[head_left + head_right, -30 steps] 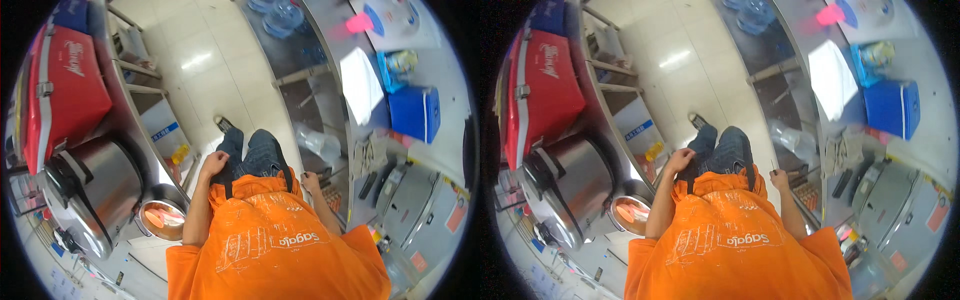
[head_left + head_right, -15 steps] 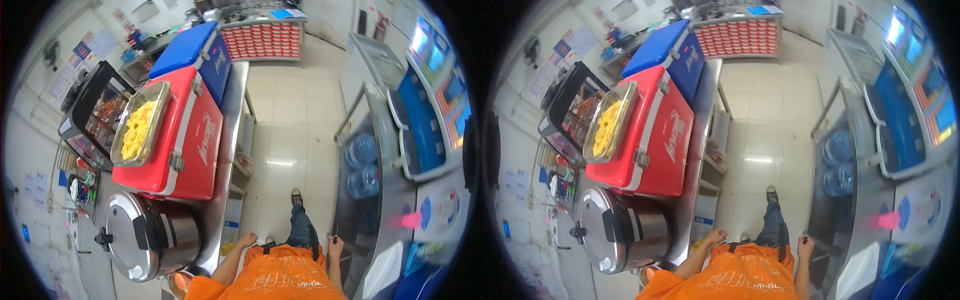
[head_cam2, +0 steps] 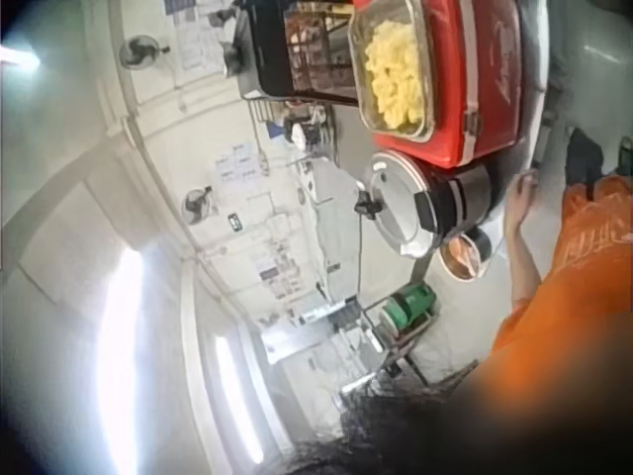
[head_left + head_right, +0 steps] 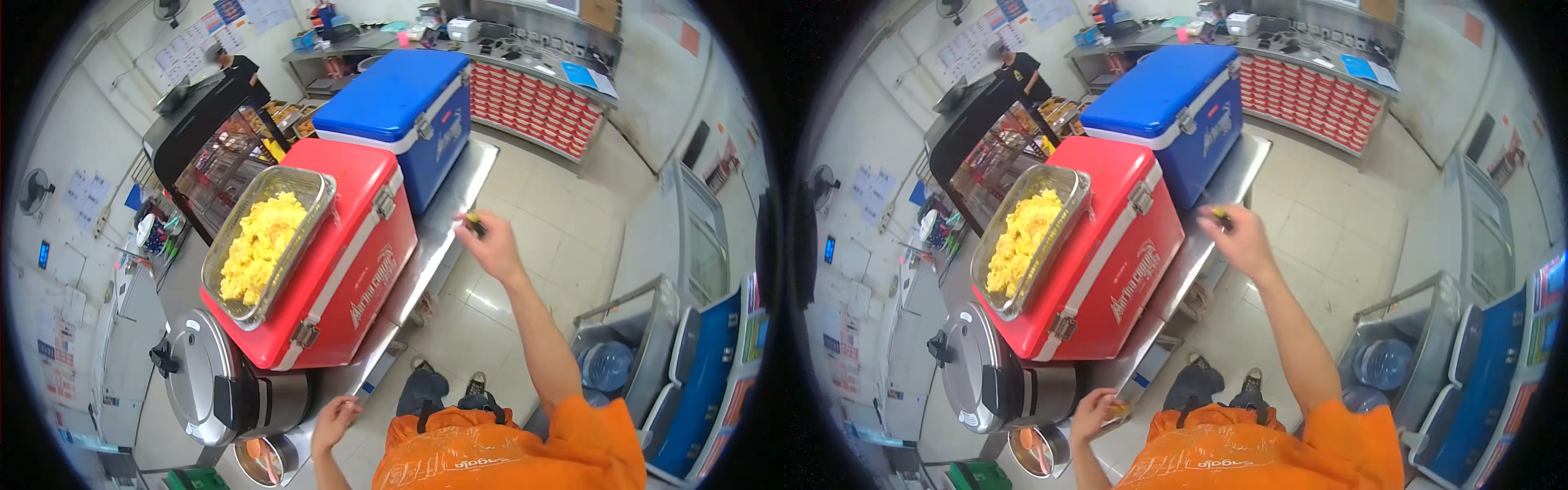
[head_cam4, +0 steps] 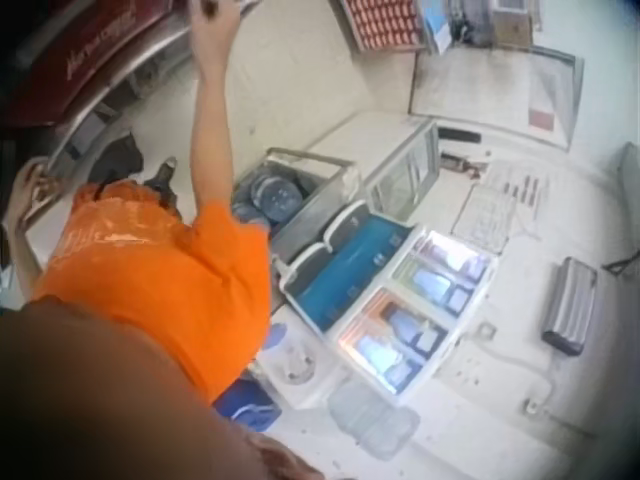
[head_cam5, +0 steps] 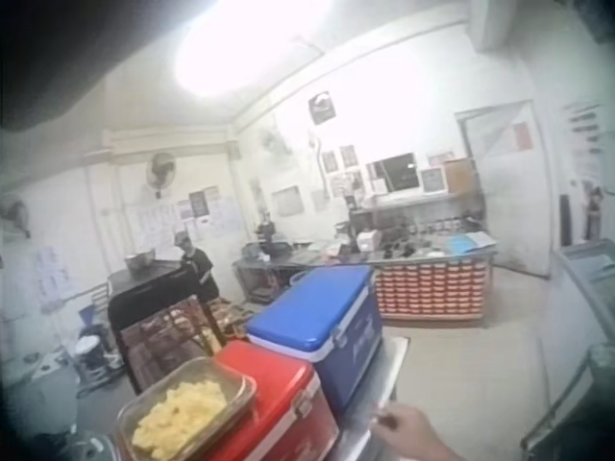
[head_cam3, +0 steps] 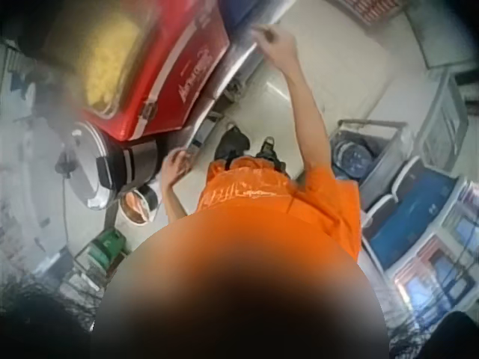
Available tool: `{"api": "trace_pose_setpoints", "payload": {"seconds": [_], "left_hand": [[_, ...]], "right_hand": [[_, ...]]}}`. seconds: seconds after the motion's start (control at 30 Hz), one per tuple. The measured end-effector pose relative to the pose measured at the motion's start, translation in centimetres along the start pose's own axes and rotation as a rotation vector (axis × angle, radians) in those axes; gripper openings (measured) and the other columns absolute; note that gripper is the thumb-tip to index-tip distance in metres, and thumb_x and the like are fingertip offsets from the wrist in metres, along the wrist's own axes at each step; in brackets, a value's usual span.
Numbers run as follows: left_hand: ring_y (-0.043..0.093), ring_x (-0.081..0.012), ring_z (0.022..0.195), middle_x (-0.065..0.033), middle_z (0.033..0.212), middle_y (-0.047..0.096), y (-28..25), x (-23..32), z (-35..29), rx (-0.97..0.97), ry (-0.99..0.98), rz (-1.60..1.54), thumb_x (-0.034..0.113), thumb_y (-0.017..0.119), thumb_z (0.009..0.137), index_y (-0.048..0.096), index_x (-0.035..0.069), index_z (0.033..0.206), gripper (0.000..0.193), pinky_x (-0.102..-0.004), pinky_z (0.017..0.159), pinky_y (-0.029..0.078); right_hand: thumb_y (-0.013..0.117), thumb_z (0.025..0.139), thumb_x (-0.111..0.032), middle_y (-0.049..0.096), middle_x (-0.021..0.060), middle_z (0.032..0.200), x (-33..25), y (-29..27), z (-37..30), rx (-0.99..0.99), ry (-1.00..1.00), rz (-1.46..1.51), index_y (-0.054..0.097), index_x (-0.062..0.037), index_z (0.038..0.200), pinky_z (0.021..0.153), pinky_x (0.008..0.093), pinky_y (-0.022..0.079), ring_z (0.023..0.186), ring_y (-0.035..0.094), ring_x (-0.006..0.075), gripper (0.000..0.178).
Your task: The person uses a screwdriver to tighten screws on the frame of a glass display case in a commercial kitchen. They repeatedly open and close the case door to access different screws along the side and top edges.
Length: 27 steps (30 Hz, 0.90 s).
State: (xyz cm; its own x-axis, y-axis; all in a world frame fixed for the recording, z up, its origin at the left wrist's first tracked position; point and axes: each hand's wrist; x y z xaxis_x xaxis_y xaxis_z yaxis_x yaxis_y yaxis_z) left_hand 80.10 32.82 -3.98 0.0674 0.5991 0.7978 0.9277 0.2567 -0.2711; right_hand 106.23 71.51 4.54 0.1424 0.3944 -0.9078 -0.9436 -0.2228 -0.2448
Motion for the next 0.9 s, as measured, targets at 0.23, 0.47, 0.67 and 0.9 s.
{"api": "trace_pose_setpoints", "payload": {"seconds": [0.23,0.47,0.67,0.9], "left_hand": [[0.061,-0.0133,0.075,-0.0076,0.082,0.066,-8.2,14.7,-3.4,0.574,0.493,0.017,0.021,0.058,0.098,0.063,-0.002,0.101,0.024,-0.0265,0.070,0.048],[0.063,-0.0321,0.091,-0.0142,0.092,0.066,-7.0,31.5,2.4,0.437,0.833,0.717,0.012,0.069,0.077,0.066,0.001,0.091,0.018,-0.0385,0.086,0.048],[0.058,-0.0329,0.109,-0.0116,0.110,0.064,-2.9,40.9,13.6,0.267,0.975,1.114,0.008,0.072,0.074,0.066,0.003,0.099,0.026,-0.0435,0.093,0.046],[0.052,-0.0325,0.120,-0.0165,0.114,0.064,3.3,44.9,20.1,0.330,0.616,1.891,0.022,0.060,0.084,0.071,0.001,0.099,0.029,-0.0390,0.101,0.039]], "right_hand": [[0.074,0.084,-0.028,0.063,0.0110,0.099,-0.9,12.6,19.1,-0.281,-0.445,-0.262,0.072,-0.0118,0.111,0.079,0.0397,0.050,0.091,0.062,0.0308,0.032],[0.069,0.087,-0.029,0.061,0.0063,0.101,-2.0,14.7,23.8,-0.705,-0.512,-0.578,0.071,-0.0136,0.105,0.078,0.0419,0.050,0.094,0.063,0.0284,0.024],[0.069,0.083,-0.017,0.061,0.0094,0.094,0.7,14.4,23.6,-0.519,-0.422,-0.614,0.065,-0.0054,0.095,0.071,0.0417,0.050,0.085,0.062,0.0328,0.017],[0.067,0.084,0.000,0.055,0.0119,0.080,1.3,12.3,23.7,-0.311,-0.358,0.059,0.061,0.0019,0.089,0.063,0.0342,0.044,0.070,0.055,0.0261,0.008]]}}
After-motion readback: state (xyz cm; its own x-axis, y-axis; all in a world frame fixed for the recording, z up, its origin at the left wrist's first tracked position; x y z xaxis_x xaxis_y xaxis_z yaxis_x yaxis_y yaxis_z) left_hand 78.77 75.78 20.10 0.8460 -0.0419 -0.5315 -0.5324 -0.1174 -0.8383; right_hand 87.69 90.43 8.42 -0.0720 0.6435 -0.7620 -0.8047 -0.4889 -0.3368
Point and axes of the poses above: each hand's wrist, its own z-axis towards the middle knuckle, its own y-axis out of the palm, x = y × z
